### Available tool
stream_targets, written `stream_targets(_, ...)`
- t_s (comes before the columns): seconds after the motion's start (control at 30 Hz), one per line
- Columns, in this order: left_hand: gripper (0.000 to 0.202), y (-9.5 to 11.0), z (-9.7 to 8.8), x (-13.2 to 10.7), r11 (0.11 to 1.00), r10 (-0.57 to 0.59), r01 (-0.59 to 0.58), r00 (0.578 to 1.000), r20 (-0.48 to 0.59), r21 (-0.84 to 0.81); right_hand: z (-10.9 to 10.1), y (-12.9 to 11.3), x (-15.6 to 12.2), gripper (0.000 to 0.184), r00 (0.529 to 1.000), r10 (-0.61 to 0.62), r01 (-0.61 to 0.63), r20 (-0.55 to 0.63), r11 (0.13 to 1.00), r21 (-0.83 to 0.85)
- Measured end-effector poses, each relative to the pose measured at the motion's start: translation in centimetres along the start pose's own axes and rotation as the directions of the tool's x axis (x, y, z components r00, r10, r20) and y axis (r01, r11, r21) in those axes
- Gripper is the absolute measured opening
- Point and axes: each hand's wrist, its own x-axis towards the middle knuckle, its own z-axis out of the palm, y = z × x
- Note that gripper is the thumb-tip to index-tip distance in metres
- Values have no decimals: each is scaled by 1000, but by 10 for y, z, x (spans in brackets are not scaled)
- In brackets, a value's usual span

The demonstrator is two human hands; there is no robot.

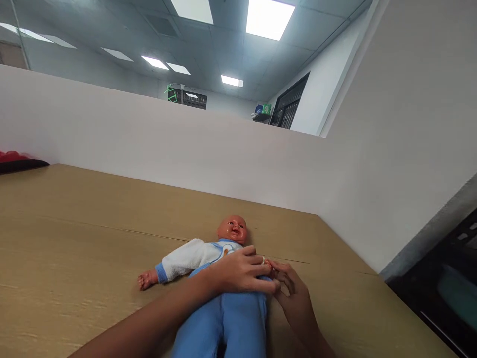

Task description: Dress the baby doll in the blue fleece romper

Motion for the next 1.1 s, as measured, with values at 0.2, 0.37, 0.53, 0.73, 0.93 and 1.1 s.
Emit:
stream_targets(0.2, 35, -5, -2, 5, 905, -350, 292, 924, -153, -311, -3, -6, -10, 20, 954, -124, 156, 275, 983, -100)
stream_targets(0.37, 27, -8, 0, 9, 820, -479, 402, 871, -105, -407, 21, -25, -13, 22, 991, 58, -73, 117, 989, 127)
stream_targets(0.53, 33, -12, 1, 6, 820, -371, 364, 926, 74, -442, 27, -26, -9, 39, 947, 316, -309, 50, 865, 396)
stream_targets(0.73, 46, -15, 4, 4, 817, -380, 448, 892, 245, -363, 21, -7, -14, 50, 922, 375, -345, -95, 907, 241)
stream_targets(0.93, 37, -18, 2, 6, 679, -468, 609, 790, 397, -411, 24, 14, -11, 49, 918, 384, -343, -101, 896, 282)
stream_targets(1.1, 27, -21, 8, 3, 624, -480, 632, 774, 413, -459, 30, 28, 2, 53, 921, 354, -303, -163, 913, 273)
